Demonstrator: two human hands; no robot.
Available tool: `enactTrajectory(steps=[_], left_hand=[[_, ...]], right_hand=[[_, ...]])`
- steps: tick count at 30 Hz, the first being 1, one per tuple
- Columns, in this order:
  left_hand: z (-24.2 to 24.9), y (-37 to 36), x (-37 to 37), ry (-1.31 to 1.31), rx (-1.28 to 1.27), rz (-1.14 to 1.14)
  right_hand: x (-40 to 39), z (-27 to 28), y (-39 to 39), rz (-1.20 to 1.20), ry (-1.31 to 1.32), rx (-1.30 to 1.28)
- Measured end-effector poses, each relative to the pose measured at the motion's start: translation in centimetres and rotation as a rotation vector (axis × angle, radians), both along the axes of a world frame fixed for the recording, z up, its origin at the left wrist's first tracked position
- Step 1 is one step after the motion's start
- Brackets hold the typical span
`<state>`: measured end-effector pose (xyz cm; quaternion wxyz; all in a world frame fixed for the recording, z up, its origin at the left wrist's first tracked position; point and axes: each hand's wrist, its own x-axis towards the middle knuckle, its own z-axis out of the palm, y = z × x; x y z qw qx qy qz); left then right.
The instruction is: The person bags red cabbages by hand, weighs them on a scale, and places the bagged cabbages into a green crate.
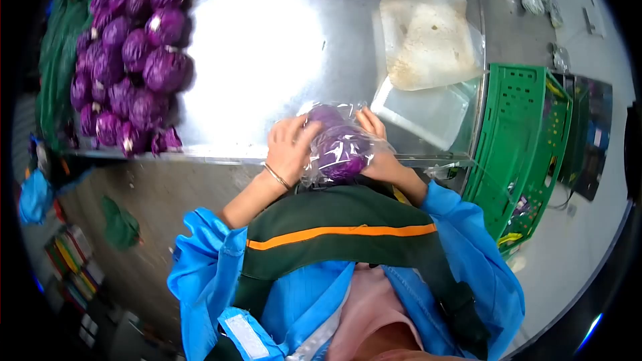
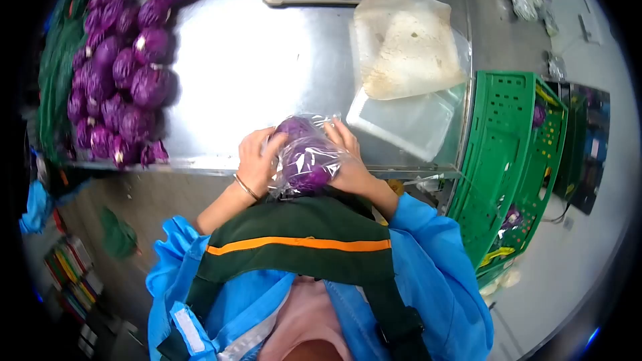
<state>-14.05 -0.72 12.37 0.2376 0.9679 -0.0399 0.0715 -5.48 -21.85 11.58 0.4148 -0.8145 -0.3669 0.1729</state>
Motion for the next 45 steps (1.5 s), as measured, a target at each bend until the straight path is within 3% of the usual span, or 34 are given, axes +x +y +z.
enactTrajectory(steps=[1, 3, 4, 5, 6, 7, 8, 9, 10, 12, 13, 14, 15, 16, 17, 19, 21, 24, 27, 29, 31, 33, 34, 35, 36, 37, 38, 39, 41, 43, 45], left_hand=[[-1.1, -0.3, 0.7, -0.056, 0.040, -0.124], [-2.0, -1.0, 2.0, 0.099, -0.598, 0.018], [-2.2, 0.5, 3.3, 0.179, -0.497, -0.107], [-0.8, 1.6, 5.1, 0.719, -0.653, 0.074], [1.0, 1.6, 7.0, 0.577, -0.662, -0.082], [-0.4, 1.9, 8.4, 0.702, -0.836, -0.012], [2.3, -0.4, 10.2, 0.715, -0.823, 0.000], [5.9, -2.9, 11.7, 0.644, -0.765, -0.120], [6.8, -4.9, 12.7, 0.450, -0.668, -0.289], [15.0, -10.6, 14.5, 0.636, -0.597, -0.362], [15.3, -12.3, 15.5, 0.463, -0.578, -0.474], [17.3, -14.5, 15.9, 0.527, -0.870, -0.498], [18.0, -15.3, 17.4, 0.500, -0.892, -0.629], [17.0, -15.8, 18.9, 0.280, -0.653, -0.661], [15.1, -16.1, 20.8, 0.061, -0.412, -0.680], [7.9, -15.6, 25.7, -0.171, -0.061, -0.492], [-3.8, -11.7, 31.3, -0.079, -0.104, -0.299], [-7.3, -10.6, 35.6, -0.179, 0.064, -0.077], [-9.6, -8.6, 37.6, -0.129, 0.132, 0.065], [-9.6, -8.1, 37.8, -0.035, 0.293, 0.167], [-8.7, -8.9, 37.5, 0.047, 0.427, 0.302], [-8.8, -8.1, 37.5, -0.080, 0.526, 0.308], [-8.8, -8.1, 37.7, -0.142, 0.573, 0.313], [-8.6, -8.4, 37.9, -0.089, 0.544, 0.301], [-8.0, -8.5, 38.1, -0.036, 0.516, 0.290], [-7.1, -8.8, 38.2, 0.013, 0.486, 0.286], [-6.4, -9.6, 38.3, -0.001, 0.517, 0.269], [-6.6, -9.2, 38.7, 0.072, 0.383, 0.226], [-7.4, -7.3, 39.6, 0.216, 0.118, 0.134], [-8.0, -6.2, 39.6, 0.156, 0.078, 0.068], [-8.5, -5.5, 39.6, 0.136, -0.038, 0.037]], right_hand=[[0.3, -0.6, 0.9, -0.047, 0.103, 0.120], [1.4, -2.2, 1.8, -0.034, 0.190, 0.226], [1.2, -1.7, 2.6, -0.165, 0.248, 0.273], [1.1, -1.2, 3.3, -0.298, 0.304, 0.331], [1.4, -0.3, 3.2, -0.385, 0.434, 0.468], [1.5, -0.5, 2.6, -0.403, 0.598, 0.549], [1.5, 0.6, 1.9, -0.467, 0.418, 0.626], [1.9, 1.1, 0.2, -0.505, 0.420, 0.551], [2.5, 2.2, -2.1, -0.568, 0.467, 0.667], [3.6, 6.2, -7.0, -0.681, 0.557, 0.928], [4.0, 7.0, -10.3, -0.734, 0.570, 1.000], [4.0, 8.5, -14.2, -0.657, 0.533, 1.141], [4.0, 9.4, -18.8, -0.751, 0.459, 1.187], [3.9, 10.3, -23.5, -0.845, 0.380, 1.223], [4.2, 14.7, -27.8, -0.778, 0.238, 1.250], [2.6, 18.2, -38.0, -1.129, -0.039, 1.102], [3.0, 19.9, -45.7, -1.429, 0.042, 0.616], [3.9, 14.3, -51.5, -1.631, 0.035, 0.061], [3.4, 7.3, -52.1, -1.443, 0.251, -0.377], [2.1, 0.8, -53.6, -1.305, 0.416, -0.378], [2.8, 2.1, -53.3, -1.247, 0.458, -0.359], [2.6, 2.7, -56.7, -1.318, 0.367, -0.481], [3.4, 6.2, -57.2, -1.473, 0.336, -0.360], [2.4, 5.3, -61.7, -1.607, -0.032, -0.500], [2.3, 7.9, -61.8, -1.826, -0.118, -0.751], [1.7, 7.3, -62.5, -1.957, 0.085, -0.987], [0.4, 4.0, -64.6, -2.043, 0.314, -0.638], [-0.5, 0.1, -66.5, -2.079, 0.532, -0.277], [0.1, -2.5, -65.7, -1.913, 0.219, -0.368], [-0.2, -2.1, -67.1, -1.455, 0.134, -0.473], [0.9, -0.7, -68.1, -1.325, 0.167, -0.572]])
